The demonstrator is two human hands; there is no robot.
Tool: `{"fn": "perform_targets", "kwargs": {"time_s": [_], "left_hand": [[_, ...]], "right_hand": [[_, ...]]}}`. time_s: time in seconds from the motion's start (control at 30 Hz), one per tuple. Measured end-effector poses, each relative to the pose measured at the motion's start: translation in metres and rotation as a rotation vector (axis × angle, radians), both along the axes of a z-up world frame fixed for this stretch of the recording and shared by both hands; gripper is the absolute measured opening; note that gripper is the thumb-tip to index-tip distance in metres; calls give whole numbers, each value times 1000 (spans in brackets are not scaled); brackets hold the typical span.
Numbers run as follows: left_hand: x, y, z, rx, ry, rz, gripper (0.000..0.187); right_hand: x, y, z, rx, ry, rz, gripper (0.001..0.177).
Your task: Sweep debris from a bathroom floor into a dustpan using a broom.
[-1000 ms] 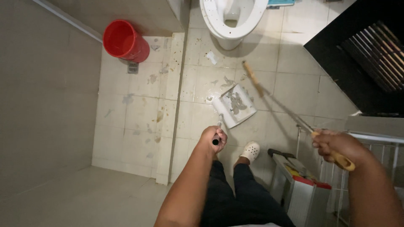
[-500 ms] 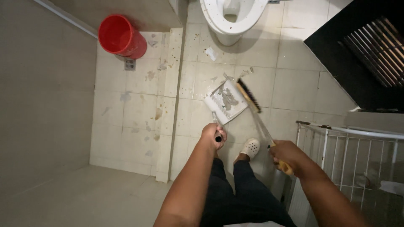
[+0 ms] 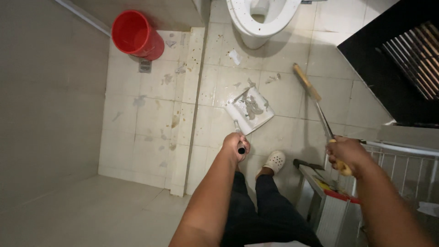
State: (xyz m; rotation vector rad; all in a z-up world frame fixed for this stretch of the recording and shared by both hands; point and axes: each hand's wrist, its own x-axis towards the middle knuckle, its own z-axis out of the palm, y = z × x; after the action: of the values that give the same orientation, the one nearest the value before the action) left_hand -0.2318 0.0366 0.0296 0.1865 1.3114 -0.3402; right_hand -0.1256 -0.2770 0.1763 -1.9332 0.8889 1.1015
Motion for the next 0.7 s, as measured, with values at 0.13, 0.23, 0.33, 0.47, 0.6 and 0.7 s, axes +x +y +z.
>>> {"fn": "perform_targets", "kwargs": {"time_s": [0.13,0.23,0.33,0.47,0.6,0.7], "left_hand": [[-5,2,-4,10,2,-53,18],[-9,3,-12,-28,-26,-77,22],[-3,1,-4,-11,-30,-72,25],[-7,10,-17,-49,-54,-88,23],[-5,33,7,-93,-67,66,19],[2,41,22,-77,-22,185,17]], "right_hand": [[-21,3,-62,37,33,50,31],[-52,38,-54,-62,160,473,25],[-55,58,-10,-48,215,620,22],[-20,45,63,-43,212,353,28],[-1,17,60,-55,149,250,31],[13,6,30,-20,31,146,35]]}}
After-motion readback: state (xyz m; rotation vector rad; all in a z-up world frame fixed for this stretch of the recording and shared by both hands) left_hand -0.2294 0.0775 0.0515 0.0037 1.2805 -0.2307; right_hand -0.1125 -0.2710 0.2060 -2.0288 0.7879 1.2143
